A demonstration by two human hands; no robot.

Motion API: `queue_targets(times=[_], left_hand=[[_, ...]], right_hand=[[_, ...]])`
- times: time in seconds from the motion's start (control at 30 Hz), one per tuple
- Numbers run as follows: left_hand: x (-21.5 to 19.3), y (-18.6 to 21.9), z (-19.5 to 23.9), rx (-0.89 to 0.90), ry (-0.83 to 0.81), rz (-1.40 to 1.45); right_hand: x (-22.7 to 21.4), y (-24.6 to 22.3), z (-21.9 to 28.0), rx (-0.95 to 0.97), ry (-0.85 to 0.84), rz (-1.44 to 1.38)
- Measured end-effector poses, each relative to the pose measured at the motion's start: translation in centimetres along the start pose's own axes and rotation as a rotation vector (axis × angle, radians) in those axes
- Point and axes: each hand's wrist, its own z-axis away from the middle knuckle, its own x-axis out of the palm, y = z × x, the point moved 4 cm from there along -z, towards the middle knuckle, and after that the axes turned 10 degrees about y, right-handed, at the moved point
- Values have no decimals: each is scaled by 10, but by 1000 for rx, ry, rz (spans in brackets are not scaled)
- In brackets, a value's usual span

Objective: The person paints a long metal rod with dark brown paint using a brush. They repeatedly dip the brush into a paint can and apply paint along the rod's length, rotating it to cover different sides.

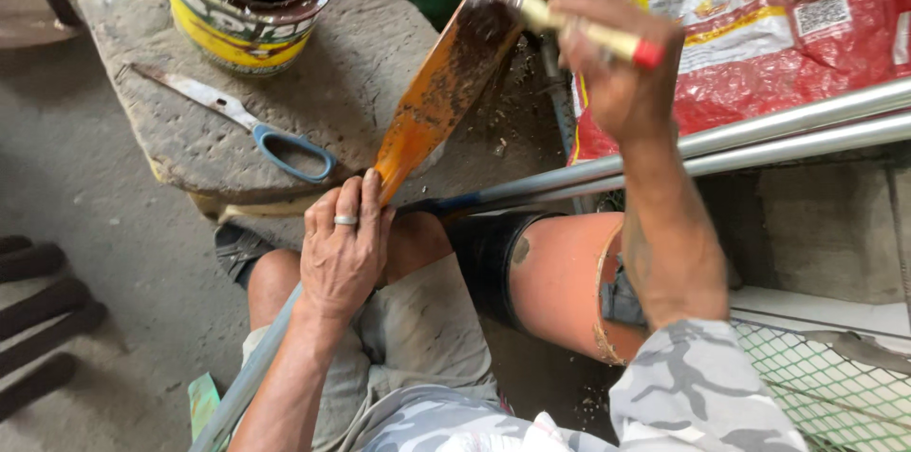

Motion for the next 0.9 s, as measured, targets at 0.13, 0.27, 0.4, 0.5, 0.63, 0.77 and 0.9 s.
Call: queue_targets(times=[0.13,0.27,0.4,0.5,0.63,0.77,0.9], left_hand=[[-2,2,2,-3,4,-38],[-1,2,1,17,10,-54],[-1,3,3,16,-2,-56],[-1,1,1,11,7,-48],[-1,2,3,24,10,-55],[0,2,2,29,9,-49],[-2,1,2,50,37,-62]], right_hand=[[-14,20,-27,-176,111,204],[-9,3,-15,-239,112,295],[10,-26,2,-276,100,368],[22,-31,4,-252,-13,351],[23,-26,7,-267,31,347],[18,-25,10,-257,31,417],[27,-34,-3,-240,-19,332]])
